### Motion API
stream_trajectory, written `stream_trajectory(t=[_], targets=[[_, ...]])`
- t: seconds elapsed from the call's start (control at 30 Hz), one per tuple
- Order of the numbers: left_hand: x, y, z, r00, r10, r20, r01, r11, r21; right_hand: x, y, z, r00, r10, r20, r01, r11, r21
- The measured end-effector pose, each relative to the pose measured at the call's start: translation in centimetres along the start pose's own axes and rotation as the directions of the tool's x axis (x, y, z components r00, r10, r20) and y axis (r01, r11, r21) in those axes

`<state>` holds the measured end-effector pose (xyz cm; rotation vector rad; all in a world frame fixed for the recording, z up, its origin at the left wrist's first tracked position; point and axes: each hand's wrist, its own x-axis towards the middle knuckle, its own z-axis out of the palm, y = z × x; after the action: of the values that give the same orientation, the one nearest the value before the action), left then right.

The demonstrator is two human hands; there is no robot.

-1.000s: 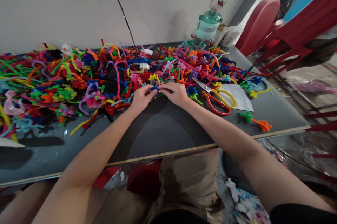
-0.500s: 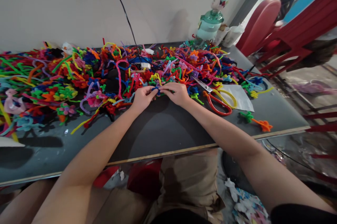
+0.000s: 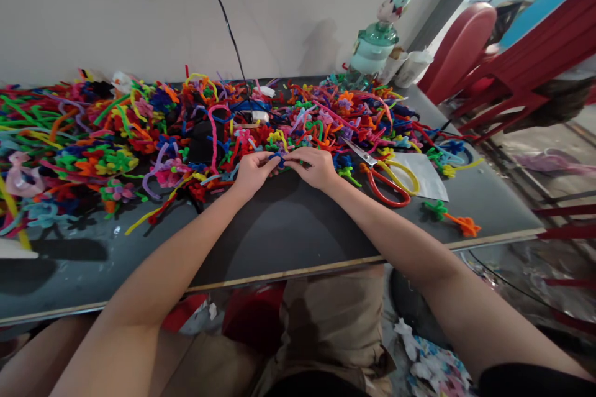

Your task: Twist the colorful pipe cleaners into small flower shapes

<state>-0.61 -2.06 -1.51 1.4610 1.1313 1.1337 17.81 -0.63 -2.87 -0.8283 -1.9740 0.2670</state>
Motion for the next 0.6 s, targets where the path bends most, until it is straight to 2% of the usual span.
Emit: stream_trajectory(t=[0.37,0.6], targets=[[0.22,-0.08,-0.28,0.998,0.020,0.067,-0.022,0.999,0.033,-0.08,-0.19,0.13,1.000,-0.017,-0.007,0.017,1.000,-0.005],[0.13,0.56,-0.35,0.998,-0.048,0.047,0.049,0.998,-0.028,-0.01,-0.49,0.52,1.000,0.026,-0.017,-0.027,1.000,-0.012]])
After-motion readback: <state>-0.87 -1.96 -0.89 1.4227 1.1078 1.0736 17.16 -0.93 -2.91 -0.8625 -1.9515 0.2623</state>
